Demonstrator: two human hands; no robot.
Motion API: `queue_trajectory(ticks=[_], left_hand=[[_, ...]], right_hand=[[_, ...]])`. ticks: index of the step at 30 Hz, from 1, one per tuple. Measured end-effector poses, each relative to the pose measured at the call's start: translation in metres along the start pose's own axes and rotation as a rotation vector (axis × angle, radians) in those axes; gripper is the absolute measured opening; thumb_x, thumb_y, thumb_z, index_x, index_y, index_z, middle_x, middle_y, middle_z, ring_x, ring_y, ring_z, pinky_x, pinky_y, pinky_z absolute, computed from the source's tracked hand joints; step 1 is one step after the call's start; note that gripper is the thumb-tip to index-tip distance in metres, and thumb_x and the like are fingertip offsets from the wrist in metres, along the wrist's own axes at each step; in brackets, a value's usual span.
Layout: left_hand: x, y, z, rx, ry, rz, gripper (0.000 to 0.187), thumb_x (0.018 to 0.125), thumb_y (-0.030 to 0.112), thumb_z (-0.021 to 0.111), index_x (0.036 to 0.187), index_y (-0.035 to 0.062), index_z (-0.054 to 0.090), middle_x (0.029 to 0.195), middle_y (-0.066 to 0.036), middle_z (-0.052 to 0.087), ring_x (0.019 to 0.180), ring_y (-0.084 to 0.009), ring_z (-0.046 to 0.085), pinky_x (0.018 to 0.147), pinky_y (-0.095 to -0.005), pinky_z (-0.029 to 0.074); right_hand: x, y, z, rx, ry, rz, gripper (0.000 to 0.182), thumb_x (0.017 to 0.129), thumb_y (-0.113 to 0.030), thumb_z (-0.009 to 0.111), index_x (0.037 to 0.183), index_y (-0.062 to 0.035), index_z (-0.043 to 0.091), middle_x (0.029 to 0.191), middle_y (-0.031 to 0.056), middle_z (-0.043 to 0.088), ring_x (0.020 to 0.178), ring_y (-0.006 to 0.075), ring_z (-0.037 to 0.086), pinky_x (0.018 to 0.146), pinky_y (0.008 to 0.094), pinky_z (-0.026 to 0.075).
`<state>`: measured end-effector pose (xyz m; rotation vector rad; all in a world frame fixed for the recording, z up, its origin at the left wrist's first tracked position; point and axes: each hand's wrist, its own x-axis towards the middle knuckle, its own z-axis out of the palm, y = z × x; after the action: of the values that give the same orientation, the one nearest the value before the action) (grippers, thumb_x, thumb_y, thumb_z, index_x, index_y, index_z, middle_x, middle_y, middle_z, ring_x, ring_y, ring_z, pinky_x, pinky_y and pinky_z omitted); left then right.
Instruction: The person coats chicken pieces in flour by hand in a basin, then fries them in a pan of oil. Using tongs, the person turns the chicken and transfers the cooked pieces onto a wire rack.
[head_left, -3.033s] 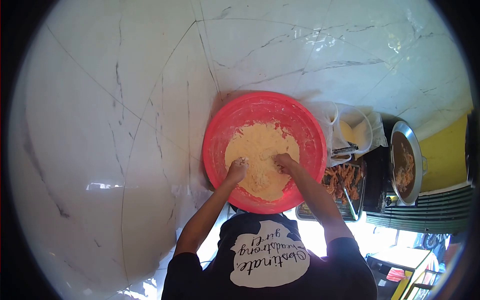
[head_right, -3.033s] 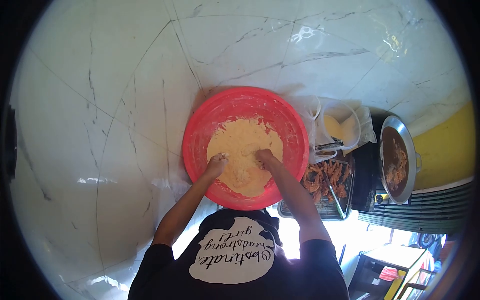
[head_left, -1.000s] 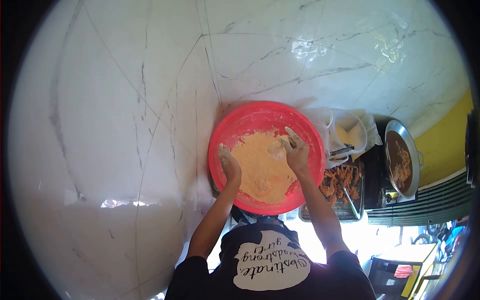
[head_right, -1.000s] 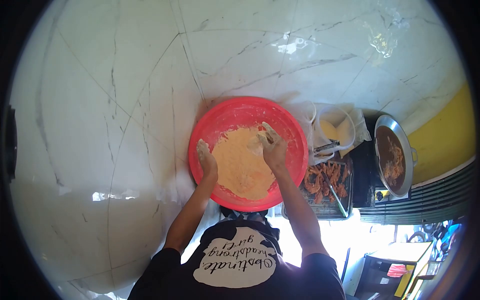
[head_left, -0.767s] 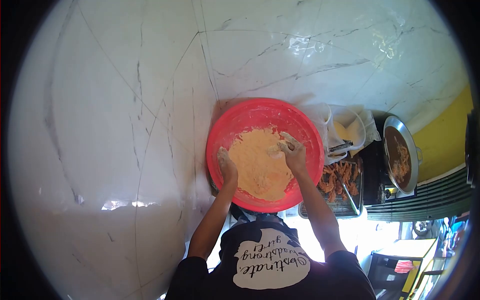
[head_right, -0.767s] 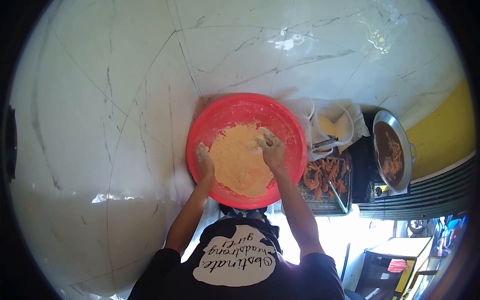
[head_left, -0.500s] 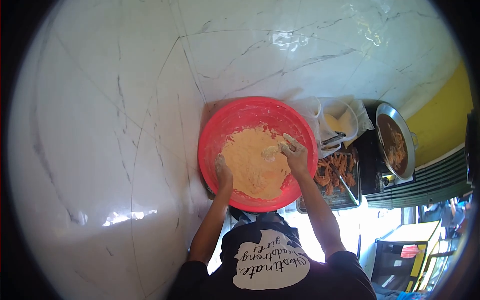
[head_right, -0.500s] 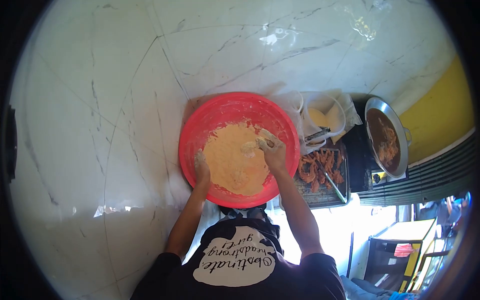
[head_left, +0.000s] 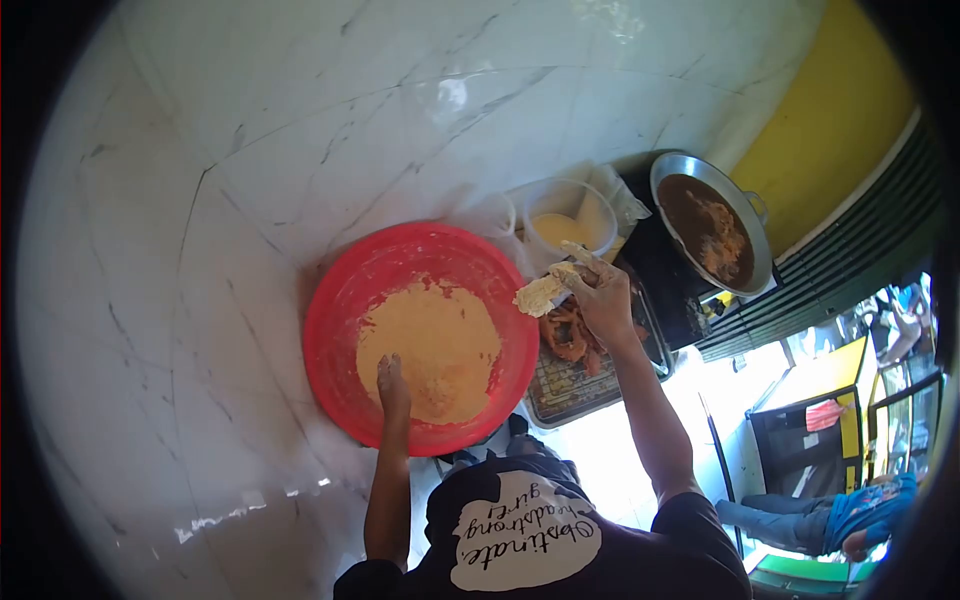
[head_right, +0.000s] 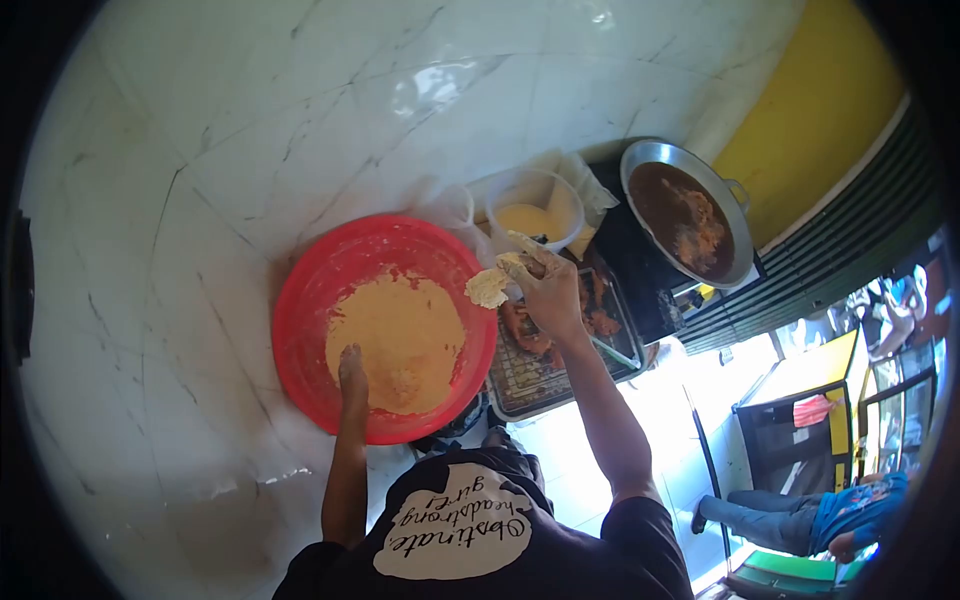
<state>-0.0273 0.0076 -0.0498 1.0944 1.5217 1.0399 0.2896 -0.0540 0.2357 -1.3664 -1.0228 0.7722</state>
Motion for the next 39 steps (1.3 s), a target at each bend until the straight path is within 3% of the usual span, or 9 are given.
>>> queue_trajectory(ticks=[5,11,20,33,37,39], left_hand=[[-0.023,0.041,0.009,-0.031,-0.042,-0.092,0.053,0.091,0.031,0.049,0.127,-0.007,0.043,0.123,-0.017,0.051,0.116,-0.0254,0.046,0.1,-0.0323,0.032],[-0.049,0.087,0.023,0.03,-0.018,-0.202,0.047,0.092,0.032,0.049,0.123,-0.0024,0.047,0.119,-0.013,0.053,0.113,-0.0224,0.047,0.097,-0.0341,0.033],[-0.04,0.071,0.024,0.127,0.028,-0.187,0.046,0.092,0.032,0.047,0.121,-0.0031,0.048,0.117,-0.014,0.053,0.111,-0.0241,0.047,0.096,-0.035,0.034],[-0.043,0.053,0.024,0.176,0.153,-0.167,0.047,0.092,0.034,0.047,0.116,-0.0071,0.051,0.111,-0.017,0.056,0.103,-0.0278,0.051,0.091,-0.0373,0.037],[-0.049,0.062,0.024,0.216,0.127,-0.194,0.048,0.092,0.034,0.047,0.116,-0.0073,0.051,0.112,-0.017,0.056,0.103,-0.0282,0.051,0.091,-0.0371,0.038],[-0.048,0.059,0.022,0.217,0.109,-0.213,0.048,0.091,0.036,0.047,0.12,-0.0019,0.051,0.112,-0.012,0.054,0.101,-0.0229,0.049,0.088,-0.0354,0.037]], right_hand=[[0.009,-0.032,-0.081,-0.034,0.089,-0.064,0.037,0.084,-0.003,0.062,0.119,0.0067,0.054,0.096,0.0119,0.067,0.083,0.0106,0.063,0.074,0.0232,0.051],[0.027,-0.049,-0.183,-0.179,0.174,-0.15,0.037,0.084,-0.003,0.062,0.119,0.0068,0.053,0.097,0.0136,0.066,0.09,0.0127,0.062,0.079,0.0252,0.051],[0.095,-0.018,-0.296,-0.436,0.247,-0.205,0.036,0.08,-0.006,0.065,0.113,0.0043,0.059,0.1,0.0159,0.067,0.094,0.0194,0.064,0.085,0.0283,0.05],[0.195,0.072,-0.342,-0.971,0.077,-0.056,0.023,0.071,-0.007,0.069,0.094,-0.0014,0.069,0.095,0.021,0.066,0.089,0.0317,0.065,0.082,0.0366,0.05],[0.202,0.077,-0.343,-0.98,0.022,-0.079,0.023,0.071,-0.008,0.069,0.092,-0.0009,0.069,0.093,0.0201,0.066,0.088,0.0317,0.065,0.081,0.0374,0.051],[0.203,0.076,-0.341,-0.956,0.061,-0.131,0.021,0.072,-0.007,0.068,0.091,-0.0008,0.069,0.091,0.0207,0.066,0.087,0.0322,0.065,0.081,0.0372,0.051]])
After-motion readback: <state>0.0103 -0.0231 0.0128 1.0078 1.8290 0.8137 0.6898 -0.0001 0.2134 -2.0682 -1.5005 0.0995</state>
